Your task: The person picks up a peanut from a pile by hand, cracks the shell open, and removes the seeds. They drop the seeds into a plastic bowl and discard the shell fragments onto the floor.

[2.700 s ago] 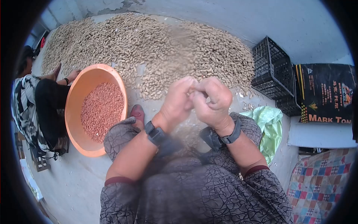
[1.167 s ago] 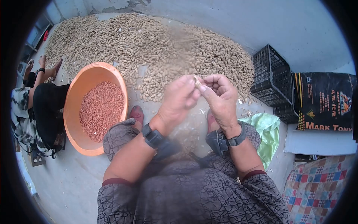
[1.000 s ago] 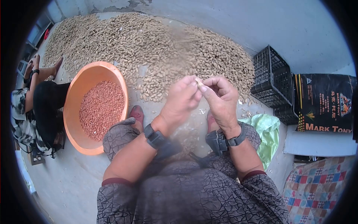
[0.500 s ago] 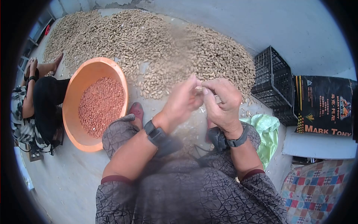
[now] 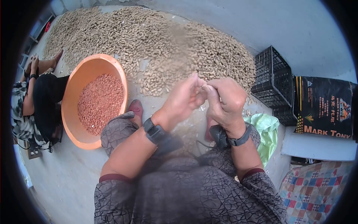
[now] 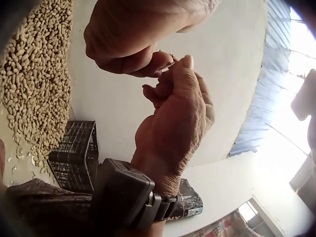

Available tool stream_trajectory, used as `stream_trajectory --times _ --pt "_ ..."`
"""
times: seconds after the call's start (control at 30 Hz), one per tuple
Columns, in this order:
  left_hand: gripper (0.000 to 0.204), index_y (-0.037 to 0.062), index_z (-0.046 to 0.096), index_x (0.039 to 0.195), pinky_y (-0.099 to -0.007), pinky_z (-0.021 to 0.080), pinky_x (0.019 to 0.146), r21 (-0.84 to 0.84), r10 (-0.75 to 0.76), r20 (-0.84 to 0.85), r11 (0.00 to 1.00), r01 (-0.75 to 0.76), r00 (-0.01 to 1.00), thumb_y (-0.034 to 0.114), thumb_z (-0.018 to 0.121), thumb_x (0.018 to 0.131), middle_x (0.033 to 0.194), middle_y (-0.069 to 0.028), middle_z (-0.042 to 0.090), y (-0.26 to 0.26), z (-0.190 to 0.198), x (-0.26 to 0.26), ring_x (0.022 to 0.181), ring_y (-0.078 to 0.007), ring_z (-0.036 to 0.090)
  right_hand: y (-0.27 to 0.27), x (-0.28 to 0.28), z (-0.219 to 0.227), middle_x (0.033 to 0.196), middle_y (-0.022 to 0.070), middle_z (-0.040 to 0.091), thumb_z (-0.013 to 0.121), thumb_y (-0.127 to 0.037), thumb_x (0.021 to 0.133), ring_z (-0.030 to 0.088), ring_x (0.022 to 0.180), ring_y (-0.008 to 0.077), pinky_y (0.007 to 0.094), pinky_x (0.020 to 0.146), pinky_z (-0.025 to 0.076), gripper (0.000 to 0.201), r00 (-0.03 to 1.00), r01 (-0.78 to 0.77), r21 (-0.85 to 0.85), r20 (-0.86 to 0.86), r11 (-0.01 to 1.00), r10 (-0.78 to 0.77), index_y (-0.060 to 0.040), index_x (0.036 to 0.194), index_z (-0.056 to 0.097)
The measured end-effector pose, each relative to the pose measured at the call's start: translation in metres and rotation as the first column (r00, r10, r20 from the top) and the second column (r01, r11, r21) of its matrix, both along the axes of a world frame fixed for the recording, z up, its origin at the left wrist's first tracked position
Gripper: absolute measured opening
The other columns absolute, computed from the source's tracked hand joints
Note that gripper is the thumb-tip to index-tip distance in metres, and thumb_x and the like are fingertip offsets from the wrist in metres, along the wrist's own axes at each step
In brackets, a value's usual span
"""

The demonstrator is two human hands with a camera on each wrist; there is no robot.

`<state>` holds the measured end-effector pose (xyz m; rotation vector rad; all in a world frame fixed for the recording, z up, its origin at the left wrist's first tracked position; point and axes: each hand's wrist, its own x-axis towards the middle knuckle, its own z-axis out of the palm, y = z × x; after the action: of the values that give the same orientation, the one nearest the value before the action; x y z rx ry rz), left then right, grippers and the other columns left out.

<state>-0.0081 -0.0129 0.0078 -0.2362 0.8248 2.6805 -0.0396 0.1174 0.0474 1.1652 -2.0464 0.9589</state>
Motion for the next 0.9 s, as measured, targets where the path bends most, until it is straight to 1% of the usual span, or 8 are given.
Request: stream_trajectory --times 0.07,0.3,0.37,0.6,0.67,0.8,0.87,0.9 --pt "0.038 0.0028 0.054 0.089 -0.0193 0.025 0.042 -0.051 0.023 -0.038 0.998 -0.025 0.999 0.035 0.035 0.097 0.069 -0.0011 0.049 0.000 -0.001 0.001 0.050 -0.0071 0.039 0.002 -0.003 -0.005 0.059 0.0090 0.054 0.063 0.000 0.070 0.051 0.051 0.0248 0.0344 0.046 0.039 0.004 0.994 0.064 -0.006 0.085 0.998 -0.063 -0.0038 0.073 0.063" --pt "0.032 0.0041 0.056 0.092 -0.0173 0.025 0.038 -0.049 0.018 -0.012 0.999 -0.018 1.000 0.032 0.041 0.095 0.067 -0.0016 0.051 -0.002 0.010 0.005 0.048 -0.0076 0.040 0.003 -0.002 -0.008 0.059 0.0081 0.056 0.061 -0.001 0.075 0.053 0.050 0.0225 0.0326 0.045 0.039 0.005 0.983 0.078 -0.066 0.174 0.995 -0.065 -0.0034 0.071 0.063" --pt "0.026 0.0034 0.056 0.091 -0.0164 0.026 0.038 -0.070 0.037 -0.039 0.997 -0.040 0.999 0.027 0.045 0.094 0.068 -0.0022 0.053 -0.001 0.012 0.005 0.047 -0.0067 0.040 0.004 0.002 -0.008 0.067 0.0079 0.062 0.060 -0.004 0.083 0.058 0.060 0.0134 0.0250 0.054 0.045 0.006 0.909 0.113 -0.055 0.409 0.992 -0.081 0.0013 0.079 0.062" --pt "0.014 0.0027 0.056 0.090 -0.0155 0.027 0.039 -0.104 0.035 -0.139 0.993 -0.050 0.990 0.016 0.051 0.090 0.069 -0.0021 0.054 -0.002 0.008 0.004 0.049 -0.0050 0.041 0.004 -0.001 -0.012 0.069 0.0055 0.063 0.060 -0.005 0.084 0.058 0.061 0.0096 0.0231 0.053 0.045 0.007 0.906 0.114 -0.095 0.419 0.989 -0.064 0.0020 0.082 0.062" --pt "0.010 0.0021 0.056 0.089 -0.0157 0.029 0.041 -0.209 0.075 -0.163 0.972 -0.109 0.984 0.012 0.053 0.089 0.068 -0.0014 0.054 -0.002 0.004 0.002 0.051 -0.0042 0.041 0.001 0.000 -0.013 0.063 0.0092 0.059 0.063 -0.002 0.075 0.057 0.054 0.0163 0.0272 0.048 0.044 0.002 0.888 0.080 -0.130 0.459 0.988 -0.012 -0.0011 0.075 0.062" --pt "0.010 0.0016 0.056 0.089 -0.0161 0.032 0.044 -0.259 0.098 -0.213 0.954 -0.153 0.972 0.012 0.055 0.088 0.067 -0.0014 0.054 -0.001 0.001 0.002 0.052 -0.0039 0.042 0.001 0.000 -0.012 0.062 0.0087 0.059 0.064 -0.003 0.075 0.057 0.054 0.0159 0.0267 0.048 0.044 0.003 0.900 0.069 -0.138 0.436 0.988 -0.002 -0.0009 0.075 0.061" --pt "0.010 0.0016 0.055 0.088 -0.0166 0.034 0.046 -0.287 0.142 -0.253 0.933 -0.215 0.957 0.011 0.055 0.087 0.067 -0.0020 0.055 0.002 0.002 0.004 0.051 -0.0040 0.042 0.004 0.002 -0.010 0.070 0.0038 0.061 0.063 -0.003 0.081 0.056 0.062 0.0077 0.0217 0.056 0.045 0.006 0.861 0.046 -0.087 0.509 0.995 0.005 0.0017 0.083 0.060" --pt "0.010 0.0016 0.055 0.088 -0.0166 0.034 0.046 -0.287 0.142 -0.253 0.934 -0.214 0.957 0.011 0.055 0.087 0.067 -0.0020 0.055 0.004 0.002 0.005 0.051 -0.0040 0.042 0.004 0.003 -0.009 0.070 0.0038 0.061 0.063 -0.003 0.081 0.056 0.062 0.0077 0.0217 0.056 0.045 0.006 0.861 0.047 -0.087 0.509 0.995 0.003 0.0017 0.083 0.060"
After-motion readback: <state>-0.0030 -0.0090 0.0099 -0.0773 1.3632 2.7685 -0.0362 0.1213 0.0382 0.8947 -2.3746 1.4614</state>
